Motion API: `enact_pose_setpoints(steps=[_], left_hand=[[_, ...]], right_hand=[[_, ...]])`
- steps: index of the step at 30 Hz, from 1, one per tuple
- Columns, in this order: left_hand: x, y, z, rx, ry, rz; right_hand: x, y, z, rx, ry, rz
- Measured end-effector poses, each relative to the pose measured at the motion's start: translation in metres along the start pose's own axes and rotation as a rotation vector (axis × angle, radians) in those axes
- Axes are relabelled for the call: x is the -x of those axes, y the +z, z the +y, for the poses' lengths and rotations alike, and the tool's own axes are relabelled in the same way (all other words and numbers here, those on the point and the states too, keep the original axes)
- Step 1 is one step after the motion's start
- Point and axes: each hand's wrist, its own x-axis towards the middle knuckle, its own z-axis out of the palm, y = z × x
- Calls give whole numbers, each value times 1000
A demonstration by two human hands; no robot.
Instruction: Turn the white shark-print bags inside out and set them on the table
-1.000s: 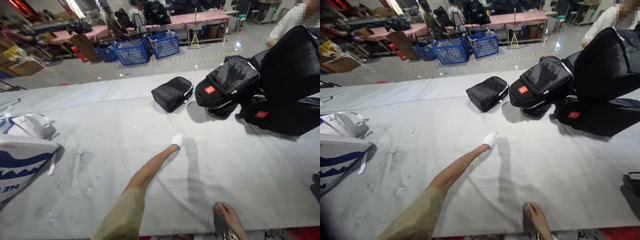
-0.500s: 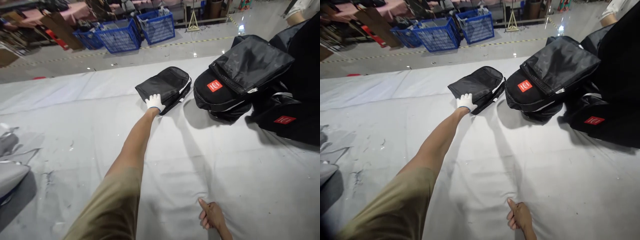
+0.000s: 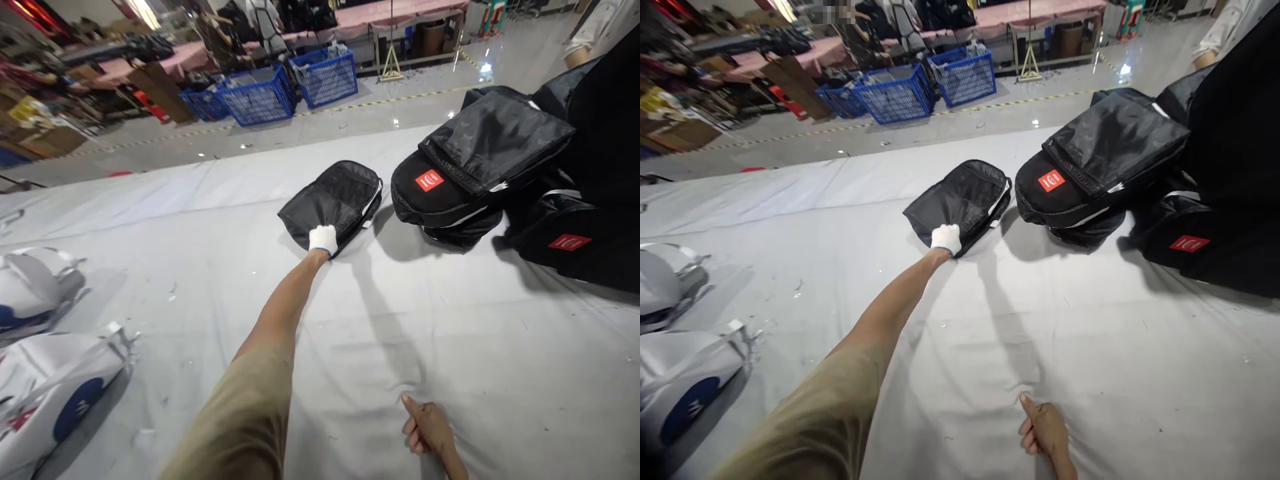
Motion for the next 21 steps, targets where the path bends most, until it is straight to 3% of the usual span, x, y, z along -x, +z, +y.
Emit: enact_pose_setpoints(steps=[5, 10, 15, 18, 21], left_hand=[[147, 12, -12, -26, 76, -145], [349, 27, -29, -40, 136, -359], [576, 59, -52, -21, 145, -607], [706, 79, -62, 13, 133, -766], [814, 86, -60, 31, 139, -864]], right_hand=[[2, -6, -9, -87, -37, -32], [22, -14, 2, -239, -145, 56], [64, 5, 59, -296, -270, 122], [95, 37, 102, -377, -336, 118], [120, 70, 149, -367, -352, 95]])
